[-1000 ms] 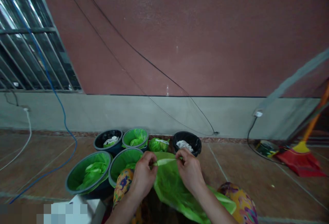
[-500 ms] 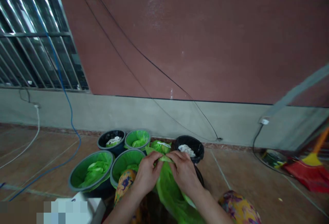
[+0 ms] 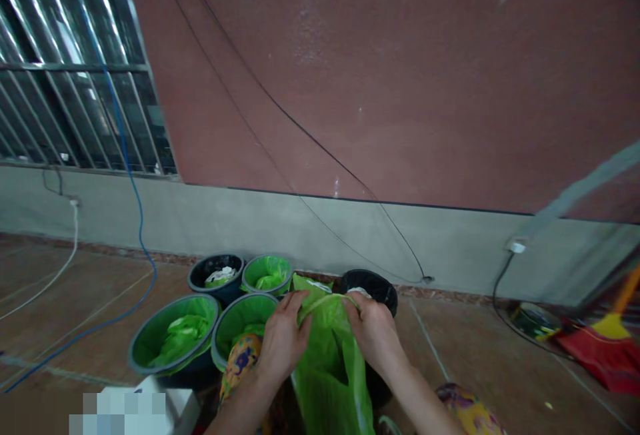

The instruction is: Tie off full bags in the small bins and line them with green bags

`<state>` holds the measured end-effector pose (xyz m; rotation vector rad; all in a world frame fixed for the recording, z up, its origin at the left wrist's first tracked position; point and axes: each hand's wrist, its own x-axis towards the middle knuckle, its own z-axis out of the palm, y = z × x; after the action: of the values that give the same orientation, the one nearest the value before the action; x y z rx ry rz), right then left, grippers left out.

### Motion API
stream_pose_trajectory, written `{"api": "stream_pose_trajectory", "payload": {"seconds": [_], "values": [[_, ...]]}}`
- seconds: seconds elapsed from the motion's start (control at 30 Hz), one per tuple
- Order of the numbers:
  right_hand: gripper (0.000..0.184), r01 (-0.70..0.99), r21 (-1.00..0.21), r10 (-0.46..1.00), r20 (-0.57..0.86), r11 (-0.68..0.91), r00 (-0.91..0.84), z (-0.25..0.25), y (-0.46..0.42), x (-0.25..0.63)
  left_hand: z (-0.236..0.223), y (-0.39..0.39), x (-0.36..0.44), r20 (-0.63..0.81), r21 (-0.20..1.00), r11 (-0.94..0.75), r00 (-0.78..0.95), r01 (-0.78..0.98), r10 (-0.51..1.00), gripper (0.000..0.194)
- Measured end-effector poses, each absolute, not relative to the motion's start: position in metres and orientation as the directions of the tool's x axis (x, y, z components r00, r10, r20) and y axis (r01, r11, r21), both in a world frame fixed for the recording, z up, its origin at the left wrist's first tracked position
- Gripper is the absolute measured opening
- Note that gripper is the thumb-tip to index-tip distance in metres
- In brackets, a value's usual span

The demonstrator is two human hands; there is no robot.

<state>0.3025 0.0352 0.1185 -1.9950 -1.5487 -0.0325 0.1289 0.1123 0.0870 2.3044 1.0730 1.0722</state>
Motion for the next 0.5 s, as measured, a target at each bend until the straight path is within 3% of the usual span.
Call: {"api": "stream_pose_trajectory", "payload": {"seconds": [0.13,0.3,0.5], "values": [[0.035,0.899,-0.412,0.891,0.339,-0.149,0.303,0.123,0.035,0.298,0.095,0.113,0.141,0.469,0.630,-0.651,0.462,0.422,0.753,0.021],[0.030,0.903,-0.401,0.909,0.300,-0.155,0.289,0.126,0.027,0.313,0.105,0.121,0.139,0.413,0.739,-0.584,0.458,0.337,0.787,0.022],[0.054,0.943,-0.332,0.882,0.448,0.011,0.147,0.131,0.029,0.302,0.112,0.117,0.150,0.545,0.602,-0.742,0.527,0.294,0.652,0.020]]}}
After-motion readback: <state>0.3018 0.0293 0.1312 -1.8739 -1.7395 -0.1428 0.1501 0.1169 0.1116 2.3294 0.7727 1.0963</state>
